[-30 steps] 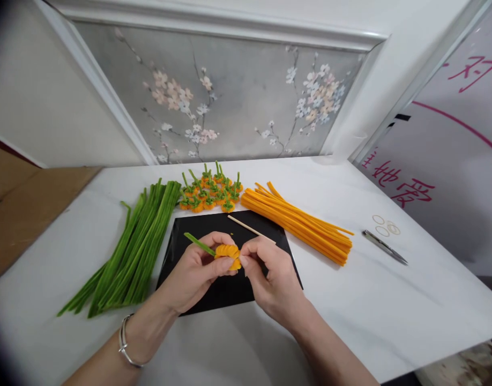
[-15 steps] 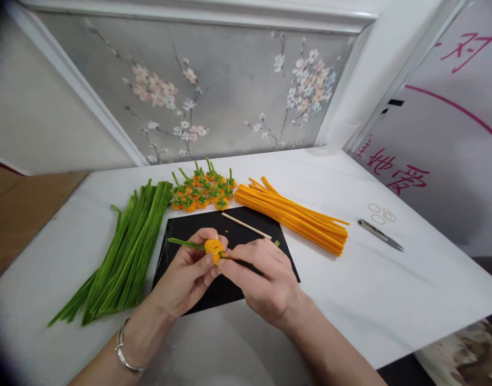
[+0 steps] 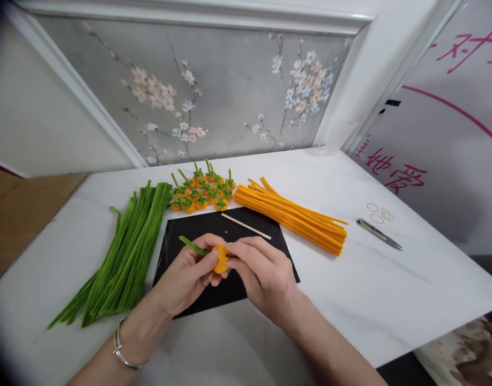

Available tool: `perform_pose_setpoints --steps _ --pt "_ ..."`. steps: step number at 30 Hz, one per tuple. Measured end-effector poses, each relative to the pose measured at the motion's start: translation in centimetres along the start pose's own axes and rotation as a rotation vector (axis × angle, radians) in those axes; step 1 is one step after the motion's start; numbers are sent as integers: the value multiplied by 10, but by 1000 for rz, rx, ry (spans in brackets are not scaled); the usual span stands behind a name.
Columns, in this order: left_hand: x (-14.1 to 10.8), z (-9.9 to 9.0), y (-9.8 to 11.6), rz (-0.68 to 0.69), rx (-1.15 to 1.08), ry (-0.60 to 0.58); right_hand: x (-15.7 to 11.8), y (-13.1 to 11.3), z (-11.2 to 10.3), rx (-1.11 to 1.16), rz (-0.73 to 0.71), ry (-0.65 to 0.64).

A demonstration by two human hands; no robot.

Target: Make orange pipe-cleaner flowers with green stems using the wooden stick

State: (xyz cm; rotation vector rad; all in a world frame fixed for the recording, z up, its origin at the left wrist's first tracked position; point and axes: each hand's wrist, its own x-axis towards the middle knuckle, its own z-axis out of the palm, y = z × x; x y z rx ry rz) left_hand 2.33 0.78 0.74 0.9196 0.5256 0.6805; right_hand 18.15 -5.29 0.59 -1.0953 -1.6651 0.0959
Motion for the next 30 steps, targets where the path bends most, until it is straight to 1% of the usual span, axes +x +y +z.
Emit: perform_pose_setpoints --steps 3,8,16,18,21,23,26,30 --pt "-1 -1 1 8 21 14 1 -1 -2 67 101 7" --pt "-2 3 2 -25 -12 54 1 1 -4 260 294 -52" --pt "-2 5 0 -53 -35 74 -1 3 -2 470 525 -113" --pt "-2 6 0 -55 -33 97 -1 5 -2 503 544 -113" --pt "-2 7 1 -51 -15 130 0 6 -2 510 534 -94" --pt "-3 7 2 -56 7 115 0 6 -1 482 504 -88" --pt "-3 3 1 -76 13 63 -1 7 -1 424 448 -104" --pt "-2 -1 -2 -99 -78 59 -1 8 -2 388 426 -124"
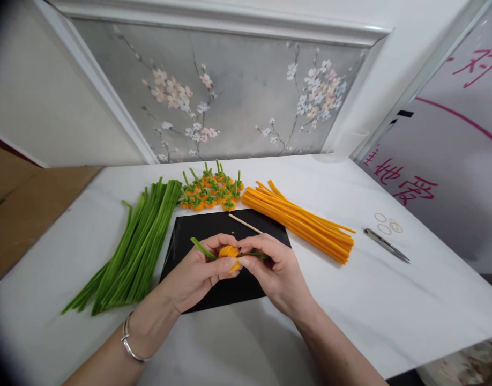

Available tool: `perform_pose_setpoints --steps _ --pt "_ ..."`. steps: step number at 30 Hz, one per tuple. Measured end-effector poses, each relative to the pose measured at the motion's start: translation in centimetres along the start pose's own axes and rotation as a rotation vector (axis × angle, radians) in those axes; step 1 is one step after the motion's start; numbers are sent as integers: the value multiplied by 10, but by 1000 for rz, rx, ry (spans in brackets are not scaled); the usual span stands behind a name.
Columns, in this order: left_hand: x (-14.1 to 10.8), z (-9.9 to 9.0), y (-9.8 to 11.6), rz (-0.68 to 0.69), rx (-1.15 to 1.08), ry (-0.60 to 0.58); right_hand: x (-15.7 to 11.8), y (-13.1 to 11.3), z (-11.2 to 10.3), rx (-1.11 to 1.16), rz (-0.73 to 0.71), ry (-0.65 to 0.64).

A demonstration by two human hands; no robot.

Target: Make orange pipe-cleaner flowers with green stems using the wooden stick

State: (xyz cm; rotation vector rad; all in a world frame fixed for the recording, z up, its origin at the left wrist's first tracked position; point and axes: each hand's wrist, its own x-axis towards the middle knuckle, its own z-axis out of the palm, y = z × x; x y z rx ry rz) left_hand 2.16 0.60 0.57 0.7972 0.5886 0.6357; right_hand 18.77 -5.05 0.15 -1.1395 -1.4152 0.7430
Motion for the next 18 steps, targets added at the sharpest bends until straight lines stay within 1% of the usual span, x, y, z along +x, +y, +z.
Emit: perform_pose_setpoints --steps 3,7,9,14,18 --pt "0 0 0 -11 -17 0 0 0 0 -39 -31 -8" --pt "0 1 4 -26 40 17 2 -1 0 -142 -127 1" --pt "0 1 5 -29 34 13 2 -1 -2 -173 -162 -16" --pt "-1 -3 3 -38 34 -17 1 1 -11 -212 -142 -125" --pt "-3 -5 4 -73 98 -59 1 4 -12 -200 -149 -119"
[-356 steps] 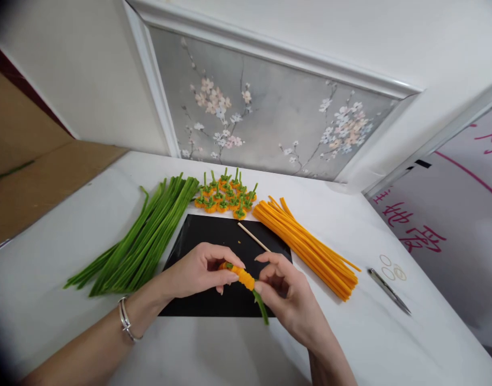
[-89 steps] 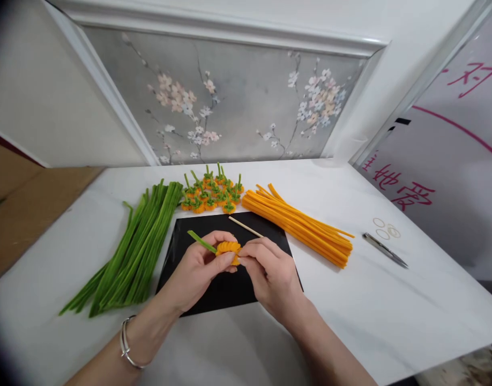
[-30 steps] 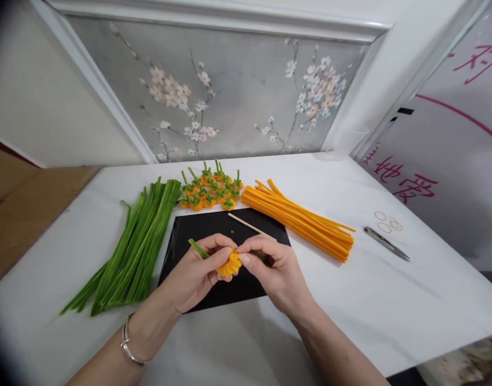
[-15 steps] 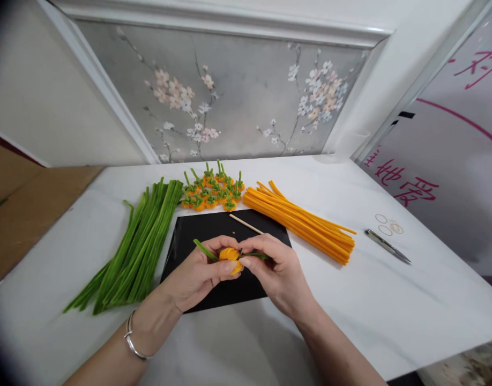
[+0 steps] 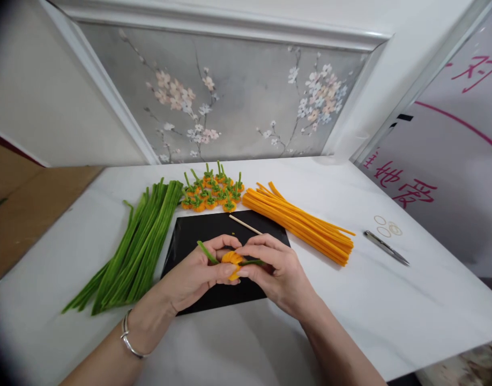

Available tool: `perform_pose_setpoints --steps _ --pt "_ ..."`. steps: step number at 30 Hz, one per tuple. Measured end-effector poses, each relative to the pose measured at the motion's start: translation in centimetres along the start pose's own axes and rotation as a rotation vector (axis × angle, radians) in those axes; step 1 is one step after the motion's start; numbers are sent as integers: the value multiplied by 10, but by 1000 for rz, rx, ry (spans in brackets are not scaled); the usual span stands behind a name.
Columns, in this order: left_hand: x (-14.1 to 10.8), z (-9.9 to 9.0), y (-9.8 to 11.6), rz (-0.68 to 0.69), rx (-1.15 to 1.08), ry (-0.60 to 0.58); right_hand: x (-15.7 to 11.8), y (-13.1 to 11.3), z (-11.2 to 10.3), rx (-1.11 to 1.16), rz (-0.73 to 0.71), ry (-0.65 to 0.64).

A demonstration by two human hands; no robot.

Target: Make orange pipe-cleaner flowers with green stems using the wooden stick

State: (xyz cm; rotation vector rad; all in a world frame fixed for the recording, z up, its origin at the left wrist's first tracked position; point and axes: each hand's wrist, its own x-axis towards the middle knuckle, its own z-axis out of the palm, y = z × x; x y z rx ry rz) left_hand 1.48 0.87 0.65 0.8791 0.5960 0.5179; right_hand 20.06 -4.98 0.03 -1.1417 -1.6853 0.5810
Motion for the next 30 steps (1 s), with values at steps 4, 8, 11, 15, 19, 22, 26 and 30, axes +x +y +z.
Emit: perform_pose_setpoints --steps 4,8,11,15,19,22,26,30 --pt "2 -4 1 43 -4 21 1 0 1 -13 9 29" --pt "5 -7 -2 52 0 34 1 -2 2 -20 50 44" --pt "4 -7 -4 31 26 24 1 -3 2 2 87 46" --pt "2 -7 -2 12 84 41 1 -3 3 105 85 3" --pt "1 -7 0 27 -3 56 0 -1 2 183 117 57" --pt "2 -6 2 51 -95 95 0 2 0 210 127 143" --pt "5 -5 0 95 -88 149 0 5 1 166 134 183" --pt "9 -7 -1 127 -91 220 -1 5 2 17 206 134"
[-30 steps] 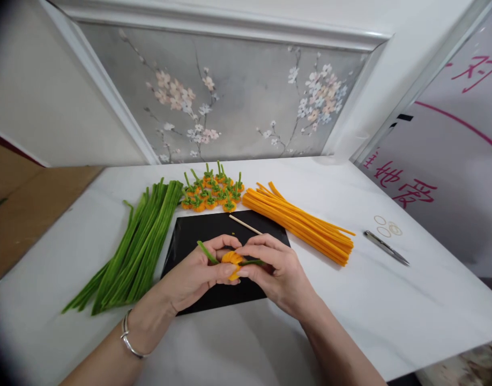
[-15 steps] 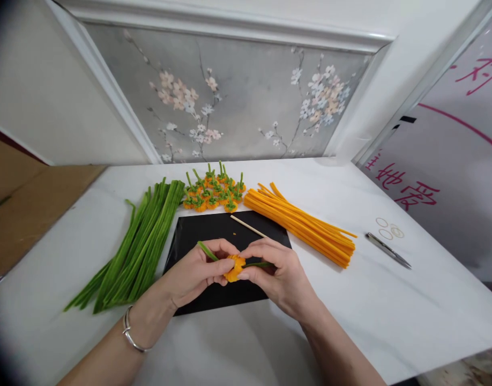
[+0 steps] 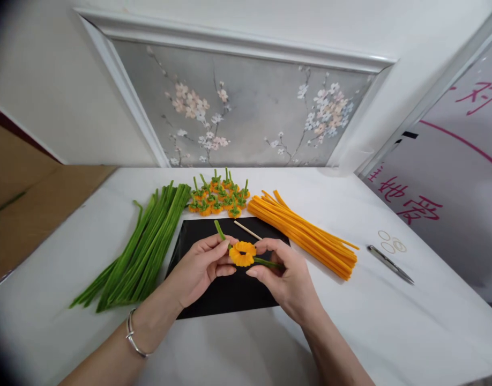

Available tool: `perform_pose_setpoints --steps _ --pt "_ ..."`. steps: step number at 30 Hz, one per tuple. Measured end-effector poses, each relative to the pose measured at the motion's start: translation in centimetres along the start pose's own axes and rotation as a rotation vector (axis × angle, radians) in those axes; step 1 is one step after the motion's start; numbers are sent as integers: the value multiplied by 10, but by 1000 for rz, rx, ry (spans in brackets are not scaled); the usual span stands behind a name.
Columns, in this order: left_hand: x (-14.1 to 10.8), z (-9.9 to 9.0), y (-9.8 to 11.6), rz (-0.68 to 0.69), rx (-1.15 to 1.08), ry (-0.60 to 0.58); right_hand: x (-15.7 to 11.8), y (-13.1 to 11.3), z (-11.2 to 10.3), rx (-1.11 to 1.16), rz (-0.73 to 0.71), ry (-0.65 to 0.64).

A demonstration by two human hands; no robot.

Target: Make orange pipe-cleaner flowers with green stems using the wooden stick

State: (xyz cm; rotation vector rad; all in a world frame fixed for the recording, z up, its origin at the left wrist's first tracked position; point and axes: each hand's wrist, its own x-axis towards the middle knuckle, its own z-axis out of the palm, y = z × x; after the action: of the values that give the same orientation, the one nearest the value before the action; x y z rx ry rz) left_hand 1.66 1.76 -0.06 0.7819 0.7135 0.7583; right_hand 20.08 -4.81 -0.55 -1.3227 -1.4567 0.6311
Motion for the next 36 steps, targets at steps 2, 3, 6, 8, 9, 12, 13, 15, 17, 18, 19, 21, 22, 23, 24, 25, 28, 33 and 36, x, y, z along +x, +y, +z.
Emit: perform_pose_setpoints --steps 2,3,6,8,9,12,13,15,17,18,19,21,22,23,24,25,28,33,36 --pt "1 -1 0 16 1 41 0 0 0 -96 14 -55" --pt "2 -2 -1 29 5 55 0 -1 1 -143 6 -95" --pt "3 -4 -3 70 16 74 -1 -4 5 -248 -43 -215" --pt "3 -4 -5 85 11 82 -2 -6 9 -270 -60 -250" --pt "3 -5 -6 93 6 86 -3 -6 10 -274 -62 -260" --pt "4 -5 -9 123 -1 94 -6 -7 14 -284 -68 -295" --pt "4 -6 -9 130 -4 95 -7 -7 14 -288 -72 -312" --pt "5 -6 -10 135 -18 101 -9 -7 14 -294 -83 -347" --pt "5 -7 -11 134 -32 112 -11 -7 13 -298 -95 -365" --pt "5 -7 -11 134 -36 117 -11 -7 13 -301 -100 -363" --pt "5 -7 -10 137 -34 120 -12 -7 13 -307 -103 -355" --pt "3 -5 -8 143 -22 108 -12 -7 13 -314 -116 -331" --pt "1 -5 -6 137 -18 85 -13 -6 14 -317 -133 -314" --pt "0 -4 -5 123 -16 51 -13 -5 15 -318 -157 -290" --pt "-2 -2 -3 100 -12 11 -12 -4 16 -320 -190 -261" --pt "-4 -1 -1 67 1 -33 -12 -3 18 -329 -226 -228" --pt "-8 1 1 3 129 -76 -11 2 21 -404 -319 -146" --pt "-5 4 -4 55 284 63 -12 2 26 -478 -364 -172" --pt "-2 5 -6 90 280 101 -13 -1 27 -509 -360 -212"
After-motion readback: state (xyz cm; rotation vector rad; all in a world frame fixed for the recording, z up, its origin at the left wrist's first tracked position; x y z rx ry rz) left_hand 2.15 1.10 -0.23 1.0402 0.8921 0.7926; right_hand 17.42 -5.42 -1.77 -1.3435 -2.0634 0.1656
